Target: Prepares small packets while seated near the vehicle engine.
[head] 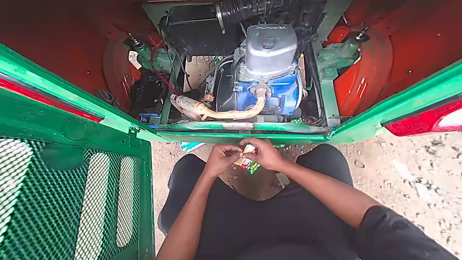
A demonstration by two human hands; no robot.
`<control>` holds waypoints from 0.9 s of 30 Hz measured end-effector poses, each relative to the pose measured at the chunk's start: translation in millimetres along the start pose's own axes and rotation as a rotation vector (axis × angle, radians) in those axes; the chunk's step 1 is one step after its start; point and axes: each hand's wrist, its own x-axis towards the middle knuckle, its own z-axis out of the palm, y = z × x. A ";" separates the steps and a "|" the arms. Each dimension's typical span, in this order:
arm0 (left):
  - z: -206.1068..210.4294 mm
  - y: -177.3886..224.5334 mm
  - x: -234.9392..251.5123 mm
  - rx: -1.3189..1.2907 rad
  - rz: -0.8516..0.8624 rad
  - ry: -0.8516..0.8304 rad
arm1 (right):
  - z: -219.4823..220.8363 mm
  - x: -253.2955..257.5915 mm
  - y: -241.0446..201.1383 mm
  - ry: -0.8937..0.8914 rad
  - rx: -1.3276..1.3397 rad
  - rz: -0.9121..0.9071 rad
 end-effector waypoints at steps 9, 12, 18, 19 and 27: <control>-1.4 -2.1 2.3 0.078 -0.006 -0.025 | -2.0 0.5 -2.6 -0.049 -0.088 0.000; -4.1 -3.7 1.4 0.033 -0.006 -0.070 | -1.4 -1.1 -0.6 -0.051 -0.044 -0.018; -3.1 -7.1 3.8 0.002 0.008 -0.045 | -1.6 2.6 -2.8 -0.097 0.274 -0.133; -1.1 -8.0 3.4 -0.002 0.008 -0.038 | -1.1 2.6 -4.1 -0.099 0.342 -0.142; -1.4 1.4 1.2 0.068 -0.032 -0.022 | -6.0 4.7 -2.0 -0.044 0.239 0.101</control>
